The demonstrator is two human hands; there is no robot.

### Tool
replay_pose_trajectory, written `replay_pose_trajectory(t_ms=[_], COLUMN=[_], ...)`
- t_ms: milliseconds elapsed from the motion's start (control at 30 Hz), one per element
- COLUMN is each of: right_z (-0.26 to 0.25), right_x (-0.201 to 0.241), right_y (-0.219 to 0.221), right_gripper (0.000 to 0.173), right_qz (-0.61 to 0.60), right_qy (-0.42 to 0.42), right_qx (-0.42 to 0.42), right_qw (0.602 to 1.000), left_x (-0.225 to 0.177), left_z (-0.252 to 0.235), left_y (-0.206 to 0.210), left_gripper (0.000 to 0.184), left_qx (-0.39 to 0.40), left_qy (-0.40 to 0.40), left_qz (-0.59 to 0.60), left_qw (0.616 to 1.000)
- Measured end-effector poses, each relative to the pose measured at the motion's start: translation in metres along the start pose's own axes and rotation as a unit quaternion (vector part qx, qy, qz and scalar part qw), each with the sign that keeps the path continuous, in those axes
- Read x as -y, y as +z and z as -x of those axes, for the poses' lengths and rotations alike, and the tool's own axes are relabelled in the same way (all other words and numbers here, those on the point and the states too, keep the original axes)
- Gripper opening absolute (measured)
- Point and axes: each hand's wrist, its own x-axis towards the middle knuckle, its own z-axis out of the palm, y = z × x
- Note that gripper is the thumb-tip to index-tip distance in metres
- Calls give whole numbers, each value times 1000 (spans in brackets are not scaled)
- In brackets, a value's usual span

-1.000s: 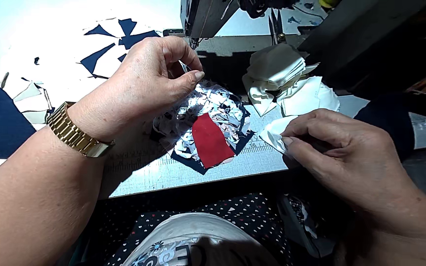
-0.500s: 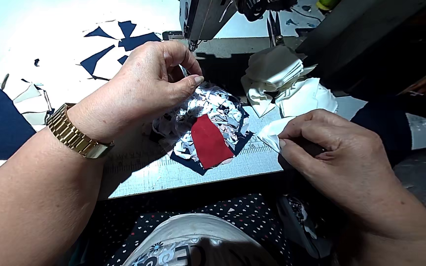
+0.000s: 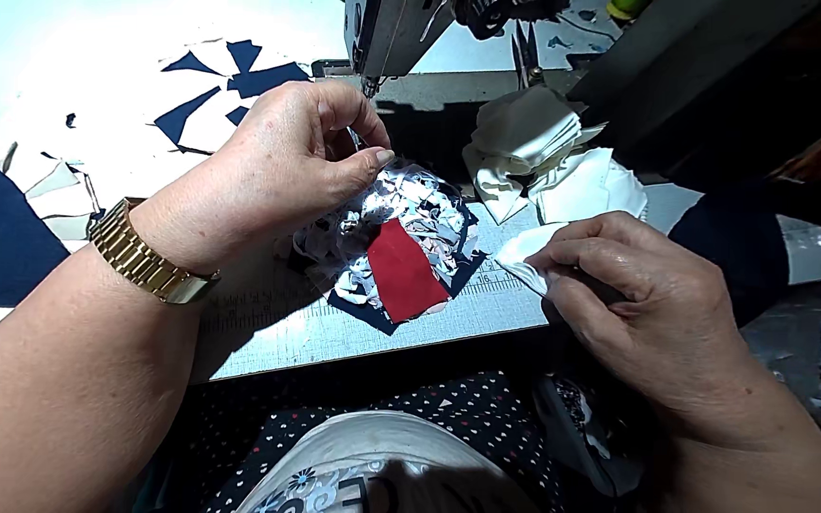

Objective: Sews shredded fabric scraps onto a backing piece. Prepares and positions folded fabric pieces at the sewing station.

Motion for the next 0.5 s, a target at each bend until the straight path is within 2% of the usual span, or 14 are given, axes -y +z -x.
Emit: replay_pose_trajectory(t_ms=[100,367,500], right_z=[1,0,-2], right_x=[1,2,1], right_y=[-2,3,1], right_gripper=[25,18,16], right_qz=[-1,-5,-35], right_qy=[3,15,59], right_qx=[6,-19,-22], right_qw=[1000,1000,997], left_x=[-1,0,-1], left_z=[0,0,0], left_y=[-1,0,0], left_gripper=[15,14,14], left_qx=[2,2,-3], left_qy=[-3,-3,2], left_qz=[-3,10,14], left_qw=[1000,1000,1000])
